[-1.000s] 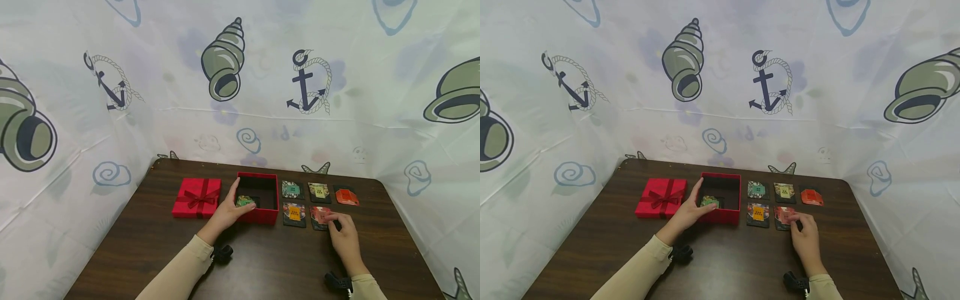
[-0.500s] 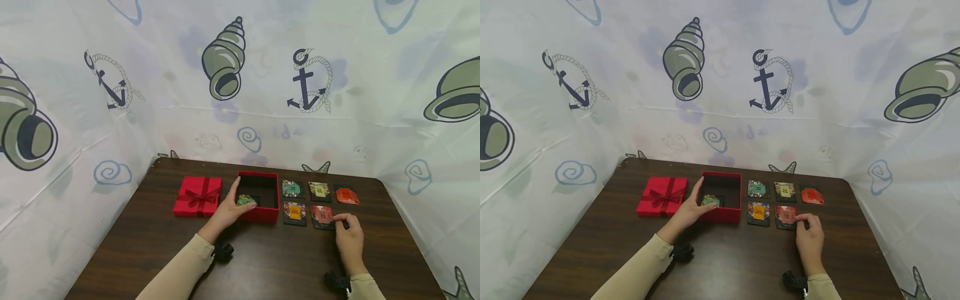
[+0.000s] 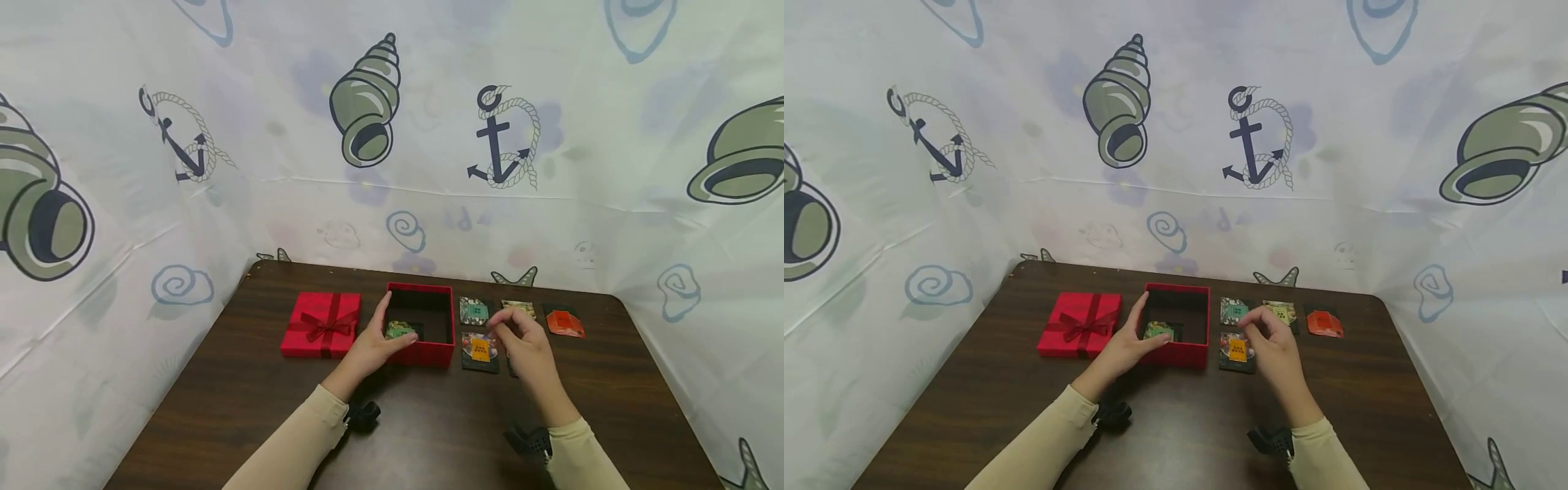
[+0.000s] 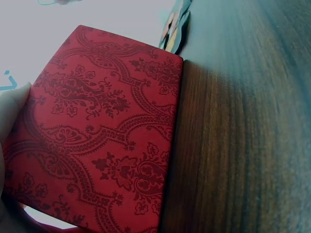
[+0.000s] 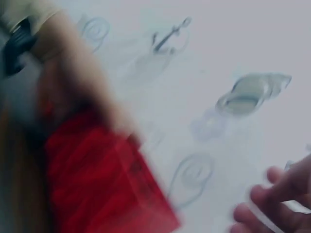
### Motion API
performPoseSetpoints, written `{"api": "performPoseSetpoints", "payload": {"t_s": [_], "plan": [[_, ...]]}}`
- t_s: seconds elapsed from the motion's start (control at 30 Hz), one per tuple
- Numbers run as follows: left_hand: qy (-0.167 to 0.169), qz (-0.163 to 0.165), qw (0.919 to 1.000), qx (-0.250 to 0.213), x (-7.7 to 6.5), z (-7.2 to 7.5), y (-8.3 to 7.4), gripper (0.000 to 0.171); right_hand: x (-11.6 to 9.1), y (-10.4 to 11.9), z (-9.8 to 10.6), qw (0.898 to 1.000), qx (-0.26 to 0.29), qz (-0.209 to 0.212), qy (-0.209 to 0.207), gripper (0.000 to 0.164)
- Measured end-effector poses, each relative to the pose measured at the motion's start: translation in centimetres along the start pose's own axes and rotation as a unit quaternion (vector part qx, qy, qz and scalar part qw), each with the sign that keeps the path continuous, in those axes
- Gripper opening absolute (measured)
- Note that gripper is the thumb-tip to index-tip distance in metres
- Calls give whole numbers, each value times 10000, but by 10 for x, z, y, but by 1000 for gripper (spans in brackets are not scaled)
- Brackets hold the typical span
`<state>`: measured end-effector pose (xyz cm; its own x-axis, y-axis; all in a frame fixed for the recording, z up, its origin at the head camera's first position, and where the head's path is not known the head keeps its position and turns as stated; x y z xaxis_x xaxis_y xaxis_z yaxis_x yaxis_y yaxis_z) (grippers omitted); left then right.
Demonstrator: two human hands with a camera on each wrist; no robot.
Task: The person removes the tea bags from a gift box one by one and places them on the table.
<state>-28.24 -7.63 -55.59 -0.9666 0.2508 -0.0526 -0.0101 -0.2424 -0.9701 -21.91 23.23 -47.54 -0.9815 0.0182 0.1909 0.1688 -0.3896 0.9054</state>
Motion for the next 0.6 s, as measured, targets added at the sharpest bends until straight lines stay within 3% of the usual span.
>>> {"api": "performPoseSetpoints", "payload": {"t_s": [0.17,0.33,0.47,0.6], "plan": [[-19,38,10000,-20,0,0,0,112,27,41,-18,9933,-120,200,1131,18],[-15,114,9999,-52,1,0,0,112,53,58,-42,9774,-79,15,2110,19],[2,124,9999,-66,2,0,1,113,74,59,-61,9536,-282,-256,2987,21],[13,80,9999,-62,2,0,0,112,96,59,-78,9200,-567,-440,3853,22]]}}
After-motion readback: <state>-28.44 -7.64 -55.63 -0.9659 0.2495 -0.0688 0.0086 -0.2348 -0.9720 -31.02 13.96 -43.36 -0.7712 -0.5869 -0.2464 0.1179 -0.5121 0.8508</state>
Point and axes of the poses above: each hand's wrist, its own x-axis towards the middle knuckle, its own z-axis out of the back of the hand, y = z × x, the point moved 3 cm from there along x, towards the middle knuckle, and after that the axes turned 7 degrees about -x, right-handed, at the moved point
